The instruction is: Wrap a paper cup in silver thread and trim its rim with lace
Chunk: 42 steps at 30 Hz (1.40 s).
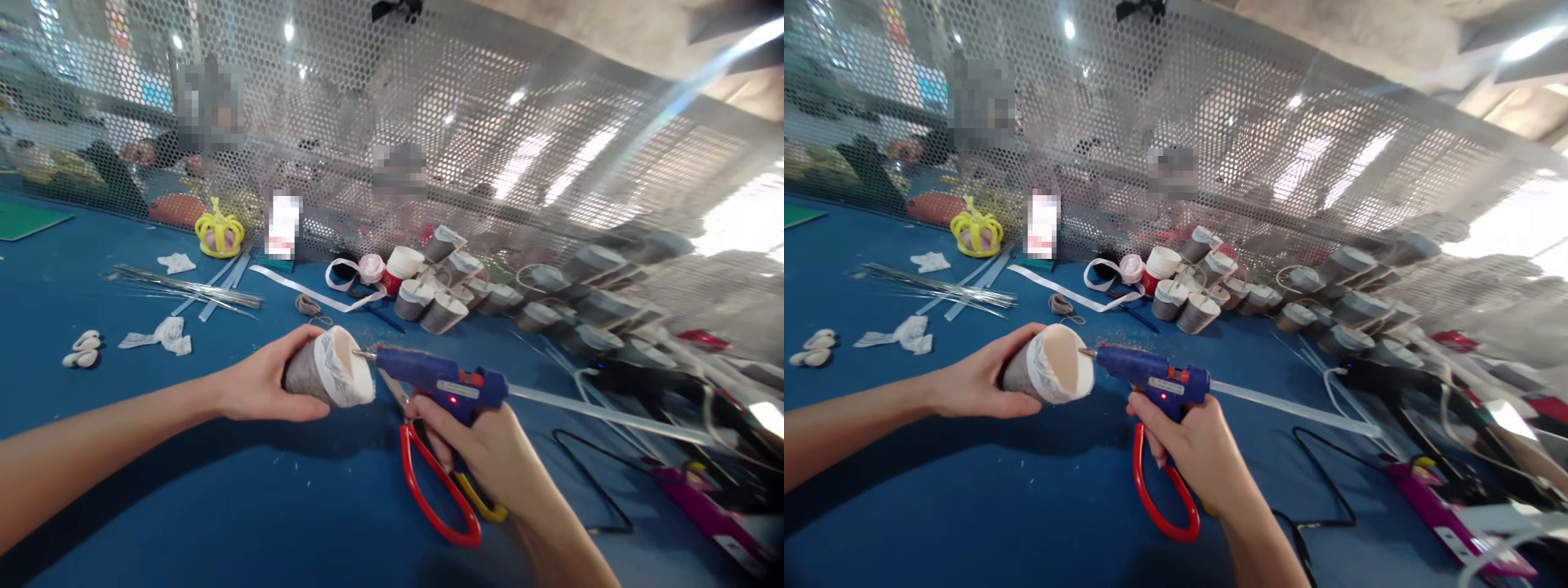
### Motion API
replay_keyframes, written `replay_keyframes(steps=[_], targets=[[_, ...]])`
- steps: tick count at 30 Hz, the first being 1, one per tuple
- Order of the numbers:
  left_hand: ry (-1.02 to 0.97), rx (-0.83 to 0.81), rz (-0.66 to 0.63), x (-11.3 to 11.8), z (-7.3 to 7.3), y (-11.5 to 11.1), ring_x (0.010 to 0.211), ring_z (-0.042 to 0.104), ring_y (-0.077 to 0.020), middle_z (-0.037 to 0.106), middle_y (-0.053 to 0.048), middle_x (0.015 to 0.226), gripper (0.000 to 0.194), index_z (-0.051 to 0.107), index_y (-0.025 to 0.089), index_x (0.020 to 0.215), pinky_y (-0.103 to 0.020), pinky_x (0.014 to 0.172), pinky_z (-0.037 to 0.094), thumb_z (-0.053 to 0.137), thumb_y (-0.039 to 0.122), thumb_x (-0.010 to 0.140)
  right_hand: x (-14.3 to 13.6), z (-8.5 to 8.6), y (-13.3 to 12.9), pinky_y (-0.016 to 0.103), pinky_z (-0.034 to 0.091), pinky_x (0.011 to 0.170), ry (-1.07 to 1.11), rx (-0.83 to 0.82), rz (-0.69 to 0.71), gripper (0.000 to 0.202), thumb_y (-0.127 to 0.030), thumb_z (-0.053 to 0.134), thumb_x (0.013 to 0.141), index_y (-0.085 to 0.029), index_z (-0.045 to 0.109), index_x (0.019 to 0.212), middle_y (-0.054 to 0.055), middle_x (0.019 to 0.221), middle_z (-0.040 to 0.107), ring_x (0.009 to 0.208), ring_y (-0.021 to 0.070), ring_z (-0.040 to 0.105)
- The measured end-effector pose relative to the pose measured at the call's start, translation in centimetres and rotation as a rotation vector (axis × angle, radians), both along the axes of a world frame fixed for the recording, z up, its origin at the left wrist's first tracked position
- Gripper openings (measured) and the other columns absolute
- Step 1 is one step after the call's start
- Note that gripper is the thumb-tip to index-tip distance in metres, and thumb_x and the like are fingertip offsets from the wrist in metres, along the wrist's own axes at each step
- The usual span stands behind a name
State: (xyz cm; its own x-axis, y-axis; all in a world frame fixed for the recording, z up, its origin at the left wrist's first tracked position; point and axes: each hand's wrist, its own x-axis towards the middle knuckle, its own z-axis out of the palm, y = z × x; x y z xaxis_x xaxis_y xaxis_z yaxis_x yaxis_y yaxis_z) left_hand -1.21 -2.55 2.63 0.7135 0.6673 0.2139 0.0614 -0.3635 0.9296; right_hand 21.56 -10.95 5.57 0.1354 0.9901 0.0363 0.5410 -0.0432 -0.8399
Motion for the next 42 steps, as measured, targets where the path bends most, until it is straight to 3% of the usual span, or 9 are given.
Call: replay_keyframes(steps=[7, 13, 20, 25, 32, 36, 42], targets=[[-0.024, -0.023, -0.013, 0.0, 0.1, 0.1, 0.093, 0.055, -0.0204, 0.056, -0.005, 0.105, 0.057, 0.041, 0.018, 0.113, -0.031, 0.08, 0.046, 0.068, 0.027, 0.064, 0.9, 0.1, 0.0, 0.024, 0.036, 0.043, -0.039, -0.085, 0.102, 0.032, -0.046, 0.056, 0.076, -0.017, 0.061, 0.062, -0.006, 0.033, 0.042, 0.033, 0.0086, 0.038], [0.011, -0.037, -0.067, 0.1, 0.4, 0.0, 0.09, 0.055, -0.0194, 0.055, -0.004, 0.102, 0.055, 0.042, 0.019, 0.112, -0.029, 0.076, 0.047, 0.068, 0.026, 0.064, 0.7, 0.1, 0.1, 0.023, 0.036, 0.042, -0.001, -0.069, 0.072, 0.032, -0.047, 0.056, 0.075, -0.018, 0.059, 0.061, -0.006, 0.033, 0.042, 0.033, 0.0085, 0.038], [0.02, -0.048, -0.041, -0.1, 0.3, 0.2, 0.089, 0.055, -0.0199, 0.056, -0.004, 0.1, 0.054, 0.043, 0.018, 0.11, -0.03, 0.076, 0.047, 0.068, 0.028, 0.063, 1.1, 0.1, 0.1, 0.024, 0.036, 0.042, -0.038, -0.118, 0.108, 0.032, -0.047, 0.056, 0.075, -0.018, 0.061, 0.062, -0.005, 0.032, 0.044, 0.033, 0.0092, 0.039], [0.061, -0.073, -0.099, -0.2, 0.4, 0.0, 0.085, 0.055, -0.0188, 0.055, -0.004, 0.099, 0.056, 0.043, 0.017, 0.11, -0.028, 0.071, 0.047, 0.068, 0.028, 0.062, 0.7, 0.0, 0.0, 0.022, 0.036, 0.04, 0.059, -0.052, 0.049, 0.032, -0.046, 0.058, 0.074, -0.017, 0.061, 0.061, -0.006, 0.032, 0.041, 0.032, 0.0076, 0.038], [0.019, 0.058, 0.002, 0.0, 0.0, 0.3, 0.094, 0.054, -0.0209, 0.054, -0.005, 0.104, 0.056, 0.04, 0.019, 0.111, -0.033, 0.082, 0.046, 0.068, 0.025, 0.063, 1.0, 0.2, 0.1, 0.022, 0.037, 0.039, 0.02, -0.137, 0.098, 0.032, -0.046, 0.057, 0.075, -0.017, 0.062, 0.061, -0.006, 0.031, 0.042, 0.031, 0.0078, 0.038], [-0.001, 0.186, 0.069, 0.2, -0.5, 0.6, 0.108, 0.049, -0.0254, 0.049, -0.01, 0.119, 0.071, 0.036, 0.019, 0.119, -0.04, 0.094, 0.039, 0.073, 0.027, 0.058, 0.9, 0.4, -0.1, 0.022, 0.036, 0.039, 0.068, -0.141, 0.097, 0.033, -0.047, 0.057, 0.074, -0.017, 0.061, 0.063, -0.006, 0.031, 0.042, 0.03, 0.0076, 0.037], [0.048, 0.1, 0.092, 0.2, -0.8, 0.7, 0.104, 0.052, -0.0264, 0.054, -0.009, 0.113, 0.071, 0.041, 0.017, 0.115, -0.041, 0.091, 0.041, 0.076, 0.033, 0.055, 0.3, 0.4, -0.4, 0.02, 0.03, 0.035, 0.184, -0.06, 0.039, 0.028, -0.045, 0.058, 0.074, -0.019, 0.057, 0.064, -0.008, 0.031, 0.041, 0.03, 0.0062, 0.035]])
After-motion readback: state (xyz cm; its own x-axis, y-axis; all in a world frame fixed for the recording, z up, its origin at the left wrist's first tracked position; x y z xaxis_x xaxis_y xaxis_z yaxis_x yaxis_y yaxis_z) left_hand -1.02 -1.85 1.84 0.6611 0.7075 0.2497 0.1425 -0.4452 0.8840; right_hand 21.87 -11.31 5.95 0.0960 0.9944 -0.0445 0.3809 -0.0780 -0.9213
